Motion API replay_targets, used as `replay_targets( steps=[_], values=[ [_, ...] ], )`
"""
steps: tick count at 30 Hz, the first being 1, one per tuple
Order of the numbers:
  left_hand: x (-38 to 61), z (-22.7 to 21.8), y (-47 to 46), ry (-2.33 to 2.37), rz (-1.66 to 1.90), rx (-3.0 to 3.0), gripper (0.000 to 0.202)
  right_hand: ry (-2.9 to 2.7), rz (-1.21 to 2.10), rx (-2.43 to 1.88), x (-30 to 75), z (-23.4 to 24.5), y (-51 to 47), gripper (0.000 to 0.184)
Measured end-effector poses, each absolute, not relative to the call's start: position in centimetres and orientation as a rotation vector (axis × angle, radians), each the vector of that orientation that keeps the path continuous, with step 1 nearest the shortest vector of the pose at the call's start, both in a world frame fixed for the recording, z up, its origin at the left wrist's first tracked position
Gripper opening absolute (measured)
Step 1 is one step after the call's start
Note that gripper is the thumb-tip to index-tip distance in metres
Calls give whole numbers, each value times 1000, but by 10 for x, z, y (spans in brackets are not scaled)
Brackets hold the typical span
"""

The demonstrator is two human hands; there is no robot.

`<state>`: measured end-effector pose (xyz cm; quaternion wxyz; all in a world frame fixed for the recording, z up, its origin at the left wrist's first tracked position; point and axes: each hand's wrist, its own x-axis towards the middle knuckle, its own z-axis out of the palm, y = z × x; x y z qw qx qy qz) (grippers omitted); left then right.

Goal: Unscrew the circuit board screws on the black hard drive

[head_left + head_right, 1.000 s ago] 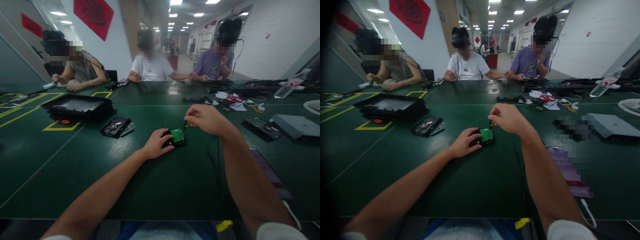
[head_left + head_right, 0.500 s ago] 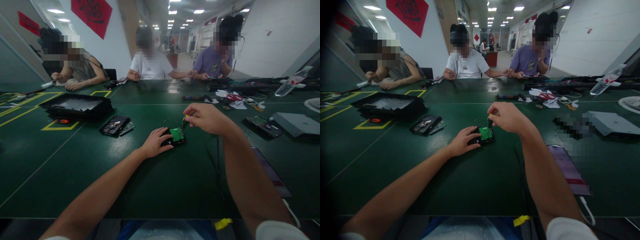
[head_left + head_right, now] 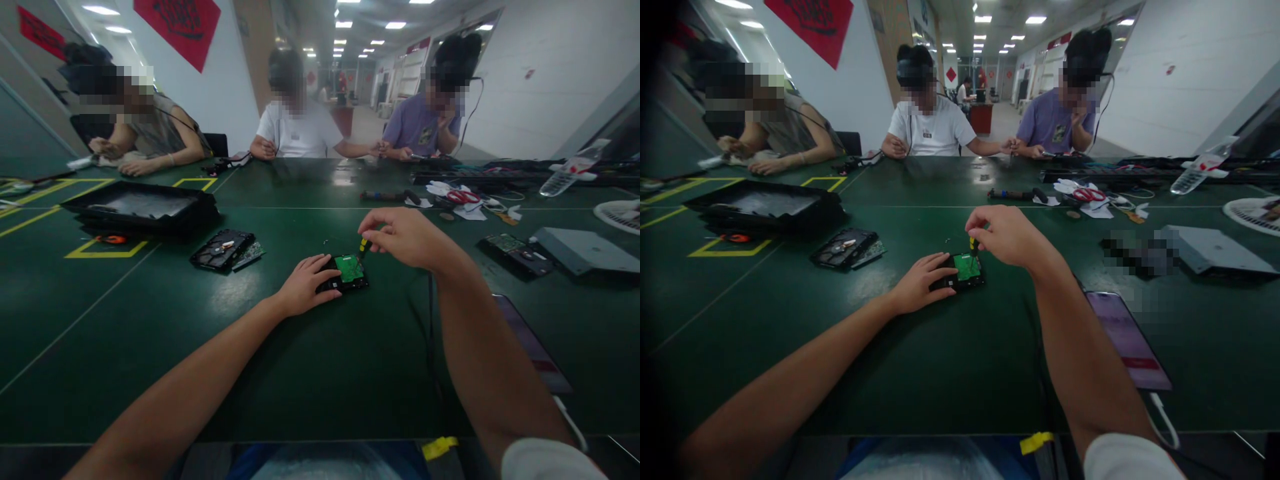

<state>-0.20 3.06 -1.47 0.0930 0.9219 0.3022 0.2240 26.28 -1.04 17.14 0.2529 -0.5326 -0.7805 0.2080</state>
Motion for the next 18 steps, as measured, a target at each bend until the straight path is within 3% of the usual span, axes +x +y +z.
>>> replay_targets(
  steps=[5,18],
  values=[
    [-2,-12,29,908,645,2736,58,-2051,483,-1512,265,170,-9,10],
    [0,-10,27,913,658,2719,56,-1996,677,-1484,260,172,-13,4]
  ],
)
